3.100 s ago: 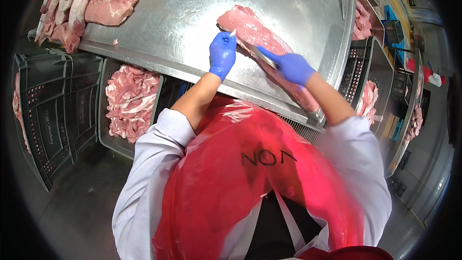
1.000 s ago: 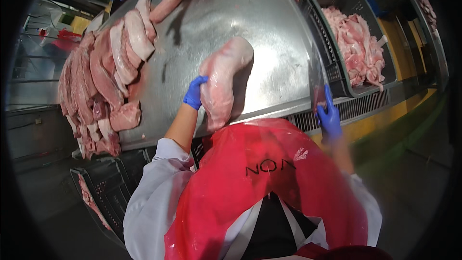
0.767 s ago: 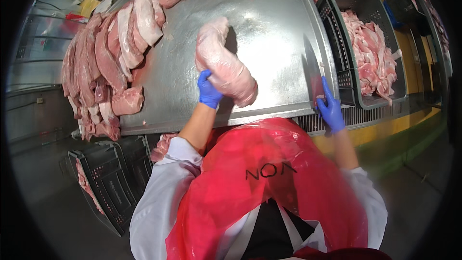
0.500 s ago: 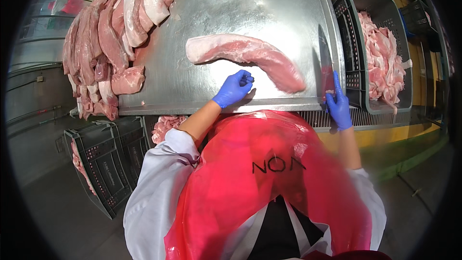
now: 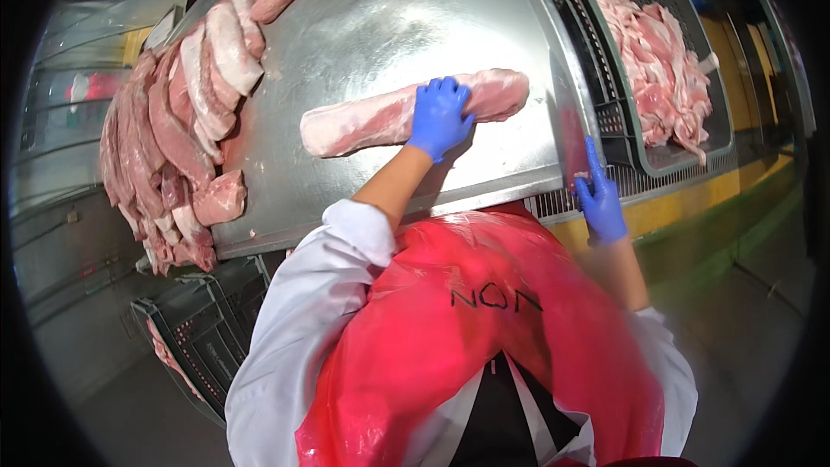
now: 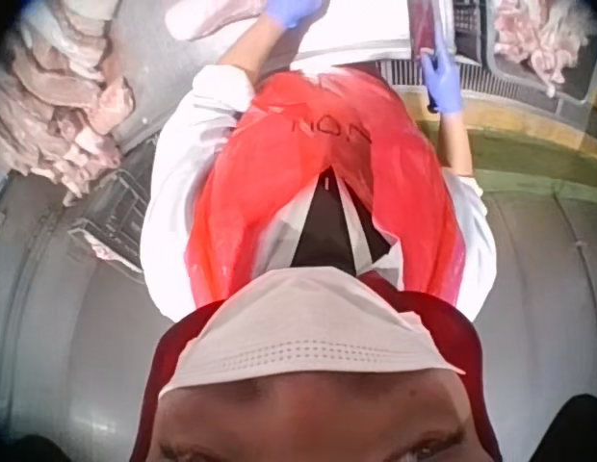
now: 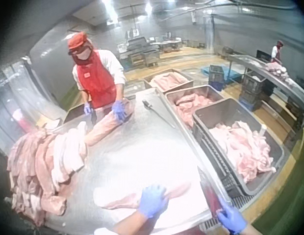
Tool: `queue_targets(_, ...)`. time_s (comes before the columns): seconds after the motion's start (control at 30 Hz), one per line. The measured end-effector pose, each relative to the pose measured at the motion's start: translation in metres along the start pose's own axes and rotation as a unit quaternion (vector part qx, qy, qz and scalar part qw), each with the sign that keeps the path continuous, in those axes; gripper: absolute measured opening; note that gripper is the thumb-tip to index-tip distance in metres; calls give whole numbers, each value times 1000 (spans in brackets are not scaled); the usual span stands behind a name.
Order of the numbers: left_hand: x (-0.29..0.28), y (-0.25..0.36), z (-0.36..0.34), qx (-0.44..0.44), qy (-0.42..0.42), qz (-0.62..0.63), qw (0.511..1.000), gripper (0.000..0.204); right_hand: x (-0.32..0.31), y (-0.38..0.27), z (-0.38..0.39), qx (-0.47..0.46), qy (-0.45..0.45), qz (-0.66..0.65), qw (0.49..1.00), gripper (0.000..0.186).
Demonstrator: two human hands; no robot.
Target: The person uses a knife to trim fat and connective tissue from large slabs of raw pork on a stainless steel table. They repeatedly slice the meat, remove the trimmed pieces, and place the processed slabs into a nearby container.
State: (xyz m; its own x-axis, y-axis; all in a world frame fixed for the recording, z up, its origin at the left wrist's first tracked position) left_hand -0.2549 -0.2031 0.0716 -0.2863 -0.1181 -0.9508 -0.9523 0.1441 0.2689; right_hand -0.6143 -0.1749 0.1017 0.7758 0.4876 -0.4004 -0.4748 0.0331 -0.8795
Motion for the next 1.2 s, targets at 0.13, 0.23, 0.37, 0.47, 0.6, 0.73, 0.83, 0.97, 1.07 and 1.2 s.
queue_targets(0.13,18,5,58,124,-21,-29,992,22,2,9,24,28,-10,3,1000,78)
queue_targets(0.23,15,11,74,151,-11,-7,988,22,5,7,30,38,5,-12,999,78)
queue_targets(0.37,-7,17,48,143,-55,51,987,23,8,21,23,-3,34,13,999,78)
queue_targets(0.47,-9,32,28,193,31,79,978,29,5,12,11,-8,48,69,996,79)
queue_targets(0.6,22,33,4,215,-92,43,971,22,5,19,-1,-52,65,109,991,78)
queue_targets(0.73,35,13,-28,123,-31,145,981,13,7,19,-3,-60,77,95,991,79)
queue_targets(0.83,13,5,-41,4,-34,204,978,19,10,16,-10,-83,76,57,992,80)
queue_targets(0.97,-19,0,-47,-6,-33,145,989,21,25,-6,-45,-105,52,-48,992,78)
queue_targets(1.07,-27,-4,-46,23,-29,104,994,21,42,-51,-96,-72,-11,-53,996,76)
queue_targets(1.2,-35,2,-56,15,-65,96,993,19,80,-56,-155,-151,-14,53,987,75)
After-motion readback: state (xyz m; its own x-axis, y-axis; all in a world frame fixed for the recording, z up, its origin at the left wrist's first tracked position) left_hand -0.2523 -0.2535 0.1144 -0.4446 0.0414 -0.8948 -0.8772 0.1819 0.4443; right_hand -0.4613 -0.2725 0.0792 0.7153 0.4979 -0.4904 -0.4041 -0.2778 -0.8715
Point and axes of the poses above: each hand's wrist, its own z-axis away from the middle knuckle, its own x-axis out of the palm, y = z × x, the point moved 1 cm from there along -z, towards the middle knuckle, and after that the axes turned 3 degrees about -y, right-handed, at the moved point
